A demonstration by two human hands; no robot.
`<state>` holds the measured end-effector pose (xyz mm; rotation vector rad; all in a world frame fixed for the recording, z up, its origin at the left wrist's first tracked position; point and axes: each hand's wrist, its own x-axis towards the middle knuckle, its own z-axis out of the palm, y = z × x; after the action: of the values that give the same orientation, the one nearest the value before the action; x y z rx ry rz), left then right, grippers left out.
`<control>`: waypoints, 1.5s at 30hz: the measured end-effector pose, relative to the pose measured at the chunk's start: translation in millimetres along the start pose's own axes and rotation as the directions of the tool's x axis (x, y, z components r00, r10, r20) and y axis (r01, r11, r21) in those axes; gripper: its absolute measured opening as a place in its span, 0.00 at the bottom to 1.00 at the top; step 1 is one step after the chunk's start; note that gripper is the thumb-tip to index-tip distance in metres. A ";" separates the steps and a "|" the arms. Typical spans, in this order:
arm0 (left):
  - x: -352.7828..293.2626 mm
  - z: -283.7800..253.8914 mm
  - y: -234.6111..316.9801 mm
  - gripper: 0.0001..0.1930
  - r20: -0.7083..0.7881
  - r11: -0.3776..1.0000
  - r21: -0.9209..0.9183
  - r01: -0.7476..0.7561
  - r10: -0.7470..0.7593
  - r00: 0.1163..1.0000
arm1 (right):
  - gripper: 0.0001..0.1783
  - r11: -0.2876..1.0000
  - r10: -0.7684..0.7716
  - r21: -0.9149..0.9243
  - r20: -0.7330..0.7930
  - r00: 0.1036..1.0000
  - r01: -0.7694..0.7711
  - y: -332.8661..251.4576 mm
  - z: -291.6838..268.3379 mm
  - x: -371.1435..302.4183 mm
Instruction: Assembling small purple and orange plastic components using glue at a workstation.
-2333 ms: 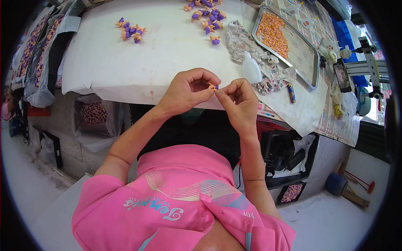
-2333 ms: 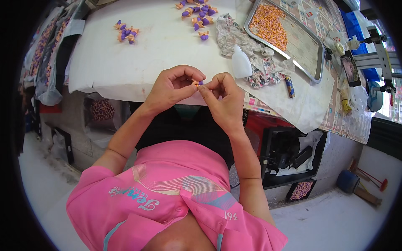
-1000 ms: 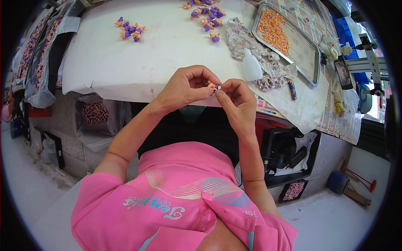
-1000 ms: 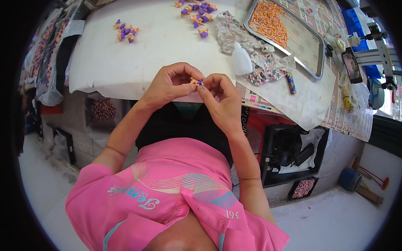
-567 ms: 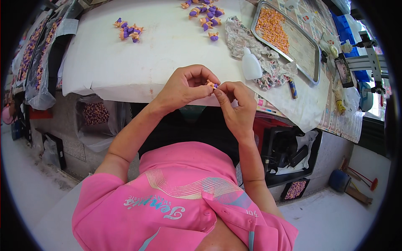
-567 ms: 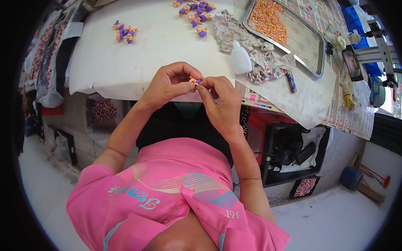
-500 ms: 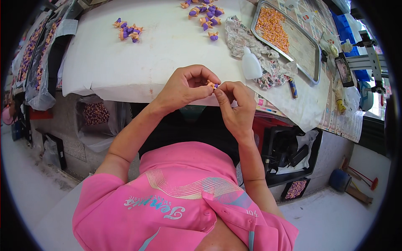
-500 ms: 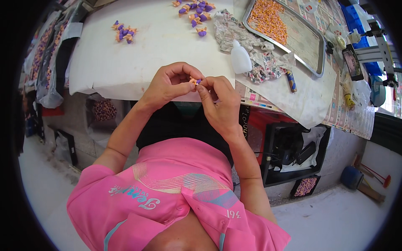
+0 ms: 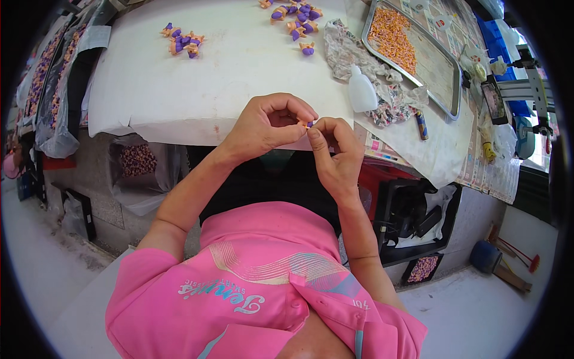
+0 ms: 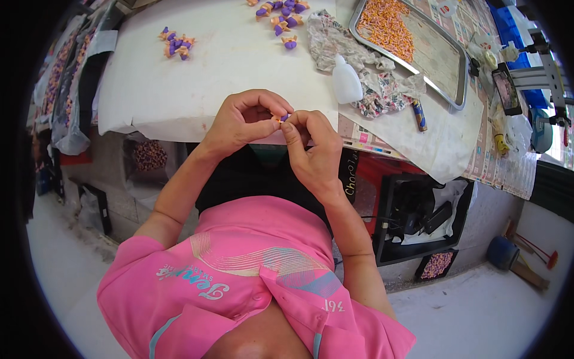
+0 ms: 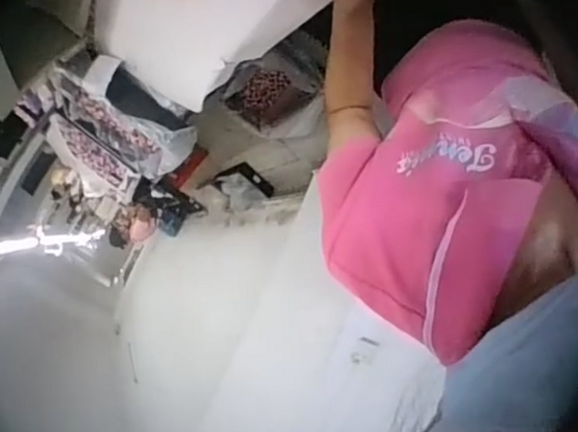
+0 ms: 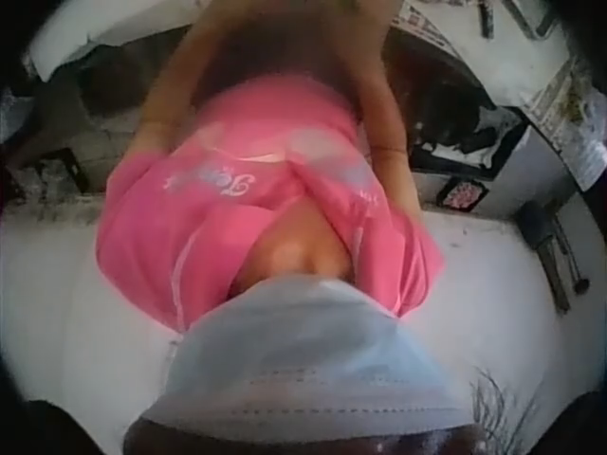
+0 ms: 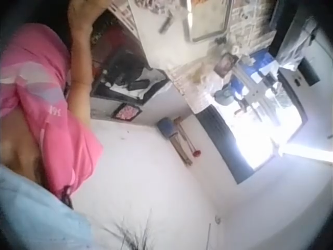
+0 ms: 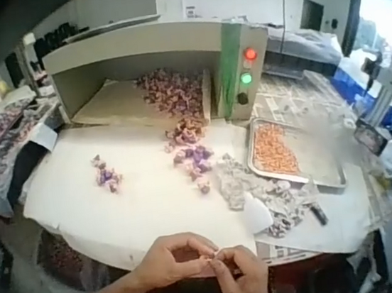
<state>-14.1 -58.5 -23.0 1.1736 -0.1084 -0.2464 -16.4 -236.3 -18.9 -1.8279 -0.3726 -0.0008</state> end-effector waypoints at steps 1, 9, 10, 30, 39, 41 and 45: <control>0.1 -0.7 -0.6 0.06 -0.009 1.000 -0.002 0.015 -0.015 1.000 | 0.06 1.000 0.011 0.025 -0.004 1.000 -0.011 1.6 0.8 -0.4; -0.3 0.9 -1.7 0.07 -0.005 1.000 0.012 -0.002 0.002 1.000 | 0.06 0.980 0.112 0.166 0.026 0.993 -0.114 8.2 1.1 -2.4; -0.8 3.0 -0.9 0.07 -0.023 1.000 0.002 -0.011 0.011 1.000 | 0.07 0.961 0.150 0.227 0.052 0.987 -0.157 8.2 -0.2 -2.5; -2.0 14.1 14.6 0.09 -0.072 0.965 -0.144 0.217 -0.229 0.971 | 0.08 0.898 0.183 0.396 0.062 0.981 -0.193 -11.0 -12.7 6.4; -12.6 -3.0 40.5 0.11 -0.138 0.960 -0.169 0.222 -0.246 0.959 | 0.07 0.904 0.213 0.371 0.034 0.977 -0.210 -19.9 -2.9 5.2; -15.7 -14.1 48.3 0.10 -0.164 0.971 -0.123 0.204 -0.223 0.961 | 0.07 0.904 0.209 0.374 0.038 0.977 -0.208 -22.8 -0.7 4.6; -10.5 -57.2 63.7 0.09 -0.349 0.955 0.295 0.020 0.089 0.933 | 0.07 0.928 0.182 0.331 -0.006 0.983 -0.170 -32.5 -2.9 5.1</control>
<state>-3.5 18.5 14.1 1.4953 0.1624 0.0228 -19.3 -230.0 13.4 -1.5211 -0.1682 0.1450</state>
